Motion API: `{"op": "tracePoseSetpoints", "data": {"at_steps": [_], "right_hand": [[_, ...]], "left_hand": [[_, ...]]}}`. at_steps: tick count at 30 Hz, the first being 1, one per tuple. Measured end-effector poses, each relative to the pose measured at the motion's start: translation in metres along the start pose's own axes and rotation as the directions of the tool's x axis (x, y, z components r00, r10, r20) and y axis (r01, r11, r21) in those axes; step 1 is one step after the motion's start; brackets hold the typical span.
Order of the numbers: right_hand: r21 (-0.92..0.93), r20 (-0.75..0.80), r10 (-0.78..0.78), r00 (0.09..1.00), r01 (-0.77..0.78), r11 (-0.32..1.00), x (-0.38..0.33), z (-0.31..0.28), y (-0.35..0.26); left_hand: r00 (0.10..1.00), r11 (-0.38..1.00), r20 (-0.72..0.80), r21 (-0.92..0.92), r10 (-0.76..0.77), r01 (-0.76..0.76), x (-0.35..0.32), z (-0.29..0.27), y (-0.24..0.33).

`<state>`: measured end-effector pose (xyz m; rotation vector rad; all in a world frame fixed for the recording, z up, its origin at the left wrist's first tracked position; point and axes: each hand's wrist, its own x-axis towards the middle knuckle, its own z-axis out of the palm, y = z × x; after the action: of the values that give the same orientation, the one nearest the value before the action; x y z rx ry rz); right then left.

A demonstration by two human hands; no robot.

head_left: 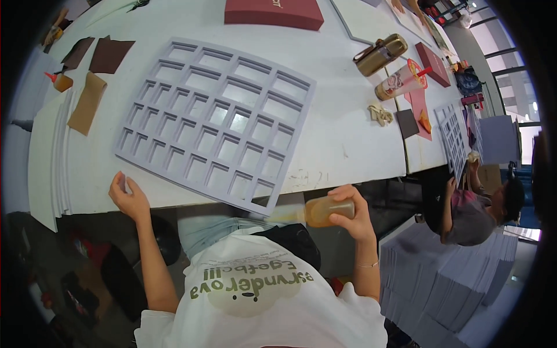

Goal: Applying glue to the edges of a white cardboard grid insert for product packaging.

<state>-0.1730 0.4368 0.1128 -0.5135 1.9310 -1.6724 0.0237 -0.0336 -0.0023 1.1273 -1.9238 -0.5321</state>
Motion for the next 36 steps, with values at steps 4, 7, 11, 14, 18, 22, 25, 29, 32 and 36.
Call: {"op": "tracePoseSetpoints", "data": {"at_steps": [4,7,11,14,18,22,25,29,32,36], "right_hand": [[0.553,-0.176,0.055,0.983,0.053,0.831,-0.006,-0.007,0.029],[0.728,-0.158,-0.027,0.987,0.135,0.672,-0.002,-0.023,0.043],[0.835,-0.272,0.070,0.960,0.200,0.512,0.021,-0.021,0.078],[0.935,-0.213,0.097,0.972,0.175,0.308,0.040,-0.017,0.094],[0.930,-0.245,0.056,0.968,0.219,0.295,0.045,-0.011,0.091],[0.939,-0.251,0.034,0.967,0.235,0.251,0.045,-0.009,0.093],[0.969,-0.243,0.134,0.961,0.234,0.083,0.047,-0.008,0.082],[0.970,-0.235,0.084,0.968,0.228,0.087,0.056,-0.016,0.097],[0.983,-0.158,-0.058,0.986,0.163,0.085,0.046,-0.032,0.137],[0.977,-0.213,-0.016,0.977,0.213,-0.007,0.045,-0.017,0.111]], "left_hand": [[0.977,0.996,0.196,0.013,0.086,-0.090,0.004,-0.013,0.033],[0.854,0.926,0.380,-0.019,0.355,-0.376,0.021,-0.023,0.074],[0.480,0.796,0.743,-0.115,0.466,-0.595,0.053,-0.040,0.134],[0.233,0.663,0.869,-0.136,0.437,-0.736,0.065,-0.020,0.134],[0.075,0.563,0.943,-0.129,0.325,-0.816,0.077,0.003,0.138],[0.013,0.465,0.889,-0.226,0.457,-0.856,0.080,0.002,0.140],[0.067,0.480,0.750,-0.349,0.658,-0.805,0.076,-0.007,0.144],[0.159,0.470,0.630,-0.364,0.760,-0.804,0.073,0.003,0.153],[0.189,0.460,0.573,-0.374,0.798,-0.805,0.086,0.026,0.192],[0.253,0.475,0.513,-0.364,0.820,-0.802,0.116,0.072,0.240]]}}
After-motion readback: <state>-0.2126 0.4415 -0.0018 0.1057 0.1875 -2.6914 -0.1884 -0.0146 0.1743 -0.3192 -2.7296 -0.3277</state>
